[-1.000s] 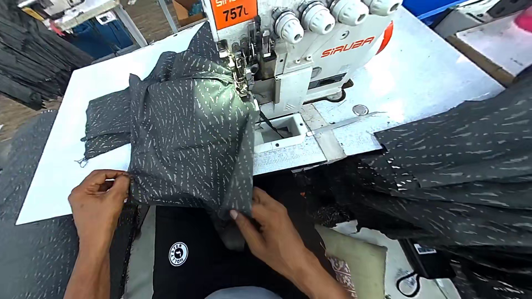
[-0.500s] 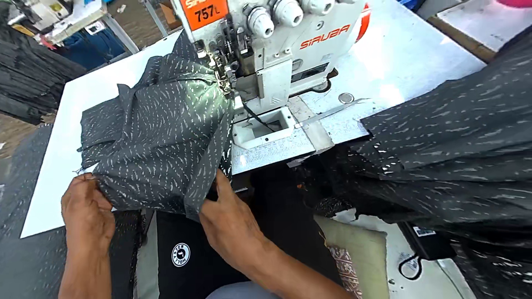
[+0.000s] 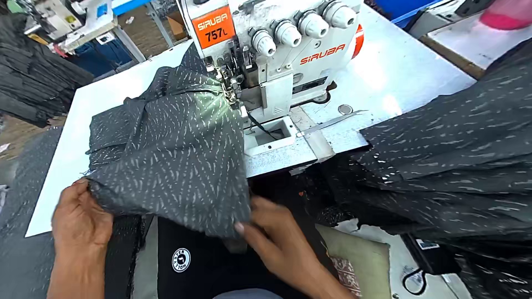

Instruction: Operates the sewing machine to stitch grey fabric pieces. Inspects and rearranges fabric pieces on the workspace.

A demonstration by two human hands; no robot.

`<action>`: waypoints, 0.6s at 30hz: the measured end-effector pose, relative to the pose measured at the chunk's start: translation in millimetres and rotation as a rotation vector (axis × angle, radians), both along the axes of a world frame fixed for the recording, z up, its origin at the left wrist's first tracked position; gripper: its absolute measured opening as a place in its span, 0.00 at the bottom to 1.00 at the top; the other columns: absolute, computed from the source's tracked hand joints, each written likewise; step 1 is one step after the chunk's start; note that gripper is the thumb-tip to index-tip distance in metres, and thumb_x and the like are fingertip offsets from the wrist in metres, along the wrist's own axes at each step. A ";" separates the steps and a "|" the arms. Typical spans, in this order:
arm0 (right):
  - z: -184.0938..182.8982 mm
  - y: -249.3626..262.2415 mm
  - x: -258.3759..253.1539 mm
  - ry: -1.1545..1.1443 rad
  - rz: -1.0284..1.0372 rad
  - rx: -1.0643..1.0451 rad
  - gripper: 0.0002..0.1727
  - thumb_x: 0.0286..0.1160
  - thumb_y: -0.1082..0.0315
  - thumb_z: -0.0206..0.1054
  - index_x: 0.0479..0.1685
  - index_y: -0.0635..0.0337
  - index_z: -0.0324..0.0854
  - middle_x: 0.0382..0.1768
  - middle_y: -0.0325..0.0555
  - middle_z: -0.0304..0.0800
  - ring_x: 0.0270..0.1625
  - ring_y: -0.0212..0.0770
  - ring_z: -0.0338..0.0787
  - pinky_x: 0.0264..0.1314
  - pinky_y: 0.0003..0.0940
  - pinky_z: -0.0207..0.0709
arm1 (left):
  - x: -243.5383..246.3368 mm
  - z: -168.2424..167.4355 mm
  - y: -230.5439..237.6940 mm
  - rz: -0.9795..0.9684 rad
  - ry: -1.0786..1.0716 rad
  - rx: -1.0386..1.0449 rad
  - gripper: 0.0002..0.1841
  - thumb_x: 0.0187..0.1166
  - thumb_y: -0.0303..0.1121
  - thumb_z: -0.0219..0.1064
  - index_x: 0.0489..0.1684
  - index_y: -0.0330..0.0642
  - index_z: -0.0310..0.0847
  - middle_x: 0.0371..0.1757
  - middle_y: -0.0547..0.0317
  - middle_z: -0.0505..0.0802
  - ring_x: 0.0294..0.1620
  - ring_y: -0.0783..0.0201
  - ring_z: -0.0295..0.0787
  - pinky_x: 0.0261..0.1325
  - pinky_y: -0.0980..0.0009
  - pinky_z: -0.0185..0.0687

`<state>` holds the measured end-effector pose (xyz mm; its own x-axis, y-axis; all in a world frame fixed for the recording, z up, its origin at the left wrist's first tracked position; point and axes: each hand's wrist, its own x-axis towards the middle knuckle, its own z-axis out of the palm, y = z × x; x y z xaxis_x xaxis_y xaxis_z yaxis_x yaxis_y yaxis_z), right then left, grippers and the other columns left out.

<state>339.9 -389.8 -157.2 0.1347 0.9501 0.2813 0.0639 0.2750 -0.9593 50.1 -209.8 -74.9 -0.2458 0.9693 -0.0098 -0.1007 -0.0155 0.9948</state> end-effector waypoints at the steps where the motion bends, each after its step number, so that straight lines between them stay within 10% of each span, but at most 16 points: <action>1: -3.9 -16.8 1.8 0.036 -0.001 0.043 0.12 0.81 0.64 0.70 0.34 0.61 0.91 0.43 0.45 0.94 0.48 0.33 0.91 0.51 0.30 0.88 | -2.8 3.8 0.7 0.027 0.020 0.013 0.10 0.91 0.37 0.47 0.53 0.51 0.74 0.45 0.67 0.91 0.51 0.70 0.91 0.58 0.64 0.89; 11: -10.6 -21.2 -36.2 -0.083 -0.040 0.125 0.08 0.81 0.68 0.69 0.41 0.61 0.92 0.45 0.46 0.93 0.51 0.34 0.91 0.55 0.26 0.87 | 3.5 -11.8 7.5 -0.042 0.075 -0.015 0.09 0.92 0.35 0.46 0.52 0.50 0.74 0.41 0.68 0.92 0.43 0.71 0.92 0.49 0.67 0.92; 18: -59.7 -3.5 -53.5 0.296 -0.228 -0.311 0.07 0.75 0.67 0.73 0.42 0.60 0.92 0.60 0.51 0.86 0.54 0.37 0.91 0.50 0.30 0.92 | -11.0 -11.3 8.0 0.025 0.086 0.015 0.09 0.91 0.35 0.47 0.46 0.53 0.73 0.39 0.69 0.91 0.42 0.71 0.92 0.47 0.67 0.91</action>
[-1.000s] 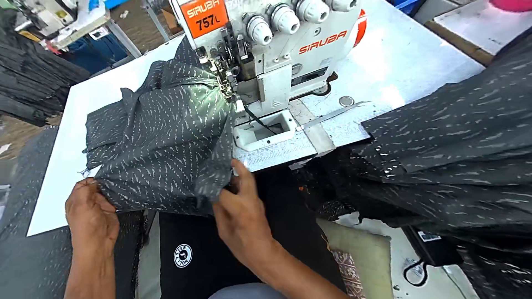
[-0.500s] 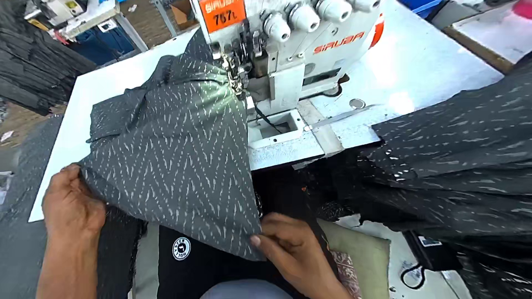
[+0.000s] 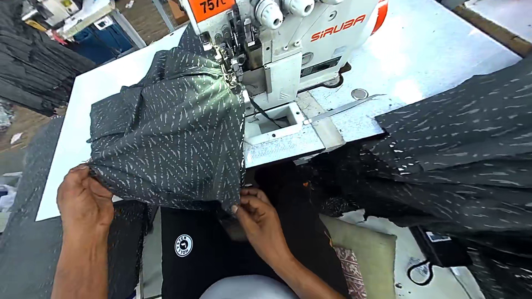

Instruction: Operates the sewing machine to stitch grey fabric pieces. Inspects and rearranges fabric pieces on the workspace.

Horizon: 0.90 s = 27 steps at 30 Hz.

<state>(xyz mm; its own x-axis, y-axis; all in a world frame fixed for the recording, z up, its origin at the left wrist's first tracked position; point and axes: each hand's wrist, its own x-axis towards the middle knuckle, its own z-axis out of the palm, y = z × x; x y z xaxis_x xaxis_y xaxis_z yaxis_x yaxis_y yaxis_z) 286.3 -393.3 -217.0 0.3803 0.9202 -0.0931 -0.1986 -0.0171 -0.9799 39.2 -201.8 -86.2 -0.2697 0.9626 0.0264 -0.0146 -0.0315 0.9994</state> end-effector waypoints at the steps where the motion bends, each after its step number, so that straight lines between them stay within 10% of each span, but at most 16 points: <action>1: -2.7 -0.2 0.9 -0.040 -0.042 -0.012 0.06 0.74 0.67 0.73 0.41 0.59 0.92 0.63 0.52 0.84 0.54 0.37 0.91 0.49 0.29 0.92 | -0.7 0.0 0.6 -0.002 -0.001 0.004 0.08 0.91 0.35 0.47 0.46 0.53 0.73 0.39 0.68 0.90 0.43 0.71 0.92 0.48 0.67 0.91; 6: -26.4 16.9 13.6 -0.146 -0.042 0.014 0.08 0.76 0.64 0.73 0.40 0.56 0.95 0.77 0.52 0.77 0.56 0.34 0.92 0.52 0.29 0.92 | 4.0 -5.9 11.8 -0.003 0.042 0.048 0.08 0.89 0.34 0.49 0.44 0.51 0.73 0.40 0.69 0.90 0.45 0.72 0.90 0.54 0.68 0.89; 12: -44.8 32.9 30.3 -0.085 0.026 0.085 0.05 0.75 0.68 0.73 0.38 0.57 0.93 0.41 0.41 0.93 0.38 0.35 0.91 0.40 0.31 0.89 | 3.7 -3.9 11.5 0.011 0.055 0.071 0.07 0.90 0.33 0.49 0.45 0.50 0.73 0.41 0.68 0.89 0.47 0.72 0.90 0.57 0.68 0.88; 18: -26.8 -32.2 39.2 0.019 -0.031 0.061 0.05 0.71 0.71 0.76 0.40 0.63 0.93 0.43 0.46 0.95 0.40 0.36 0.94 0.43 0.29 0.92 | 2.7 -2.5 5.4 -0.036 0.105 0.088 0.09 0.90 0.35 0.48 0.41 0.54 0.74 0.37 0.72 0.90 0.44 0.73 0.90 0.53 0.69 0.89; 27: -33.5 -13.5 42.6 -0.042 -0.041 0.034 0.08 0.76 0.67 0.70 0.46 0.62 0.87 0.36 0.42 0.92 0.33 0.34 0.91 0.35 0.29 0.88 | 35.2 3.8 -23.6 -0.216 -0.218 -0.217 0.17 0.95 0.45 0.41 0.61 0.50 0.75 0.53 0.62 0.92 0.55 0.66 0.92 0.58 0.61 0.91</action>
<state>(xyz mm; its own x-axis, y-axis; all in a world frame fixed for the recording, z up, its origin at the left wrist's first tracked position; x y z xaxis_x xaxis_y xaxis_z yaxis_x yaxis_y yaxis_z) 329.0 -406.9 -250.5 0.4204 0.9062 -0.0454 -0.1567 0.0232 -0.9874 74.4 -225.4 -82.4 -0.0370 0.9747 -0.2202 -0.2112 0.2078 0.9551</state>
